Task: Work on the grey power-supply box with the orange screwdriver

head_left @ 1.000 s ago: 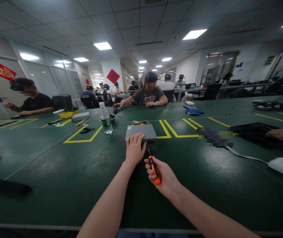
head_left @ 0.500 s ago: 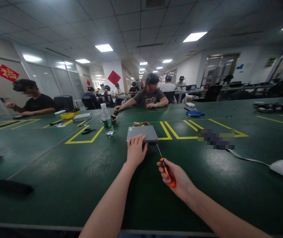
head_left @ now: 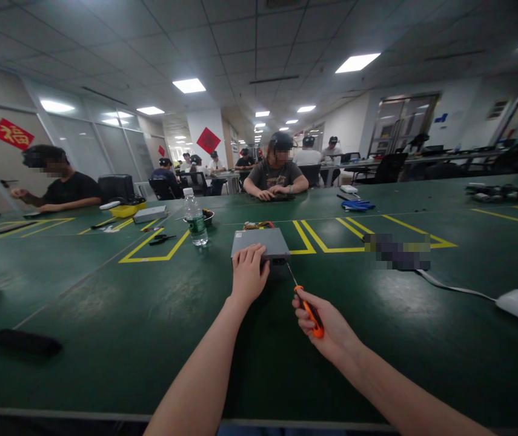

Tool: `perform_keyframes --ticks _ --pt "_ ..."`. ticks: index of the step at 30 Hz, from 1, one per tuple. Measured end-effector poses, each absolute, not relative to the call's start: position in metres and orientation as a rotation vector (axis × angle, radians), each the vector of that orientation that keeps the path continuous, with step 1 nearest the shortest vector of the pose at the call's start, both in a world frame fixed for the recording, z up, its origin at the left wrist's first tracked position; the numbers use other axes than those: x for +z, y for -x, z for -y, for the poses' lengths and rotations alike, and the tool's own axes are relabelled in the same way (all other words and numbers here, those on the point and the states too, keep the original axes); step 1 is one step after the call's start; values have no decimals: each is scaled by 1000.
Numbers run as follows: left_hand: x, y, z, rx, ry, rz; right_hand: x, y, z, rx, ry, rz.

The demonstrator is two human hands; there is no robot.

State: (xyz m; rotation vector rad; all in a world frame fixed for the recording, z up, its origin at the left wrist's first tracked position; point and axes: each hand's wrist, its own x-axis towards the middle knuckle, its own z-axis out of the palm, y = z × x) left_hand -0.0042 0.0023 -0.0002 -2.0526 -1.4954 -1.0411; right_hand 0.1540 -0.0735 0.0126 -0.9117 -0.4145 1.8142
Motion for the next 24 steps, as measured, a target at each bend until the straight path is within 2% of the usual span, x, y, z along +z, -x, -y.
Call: perform_keyframes --ticks 6,24 --pt "0 4 -2 -1040 2045 1491 23 -154 77 1901 833 357" --pt "0 3 -2 -1056 2058 1495 19 -151 76 1854 868 322"
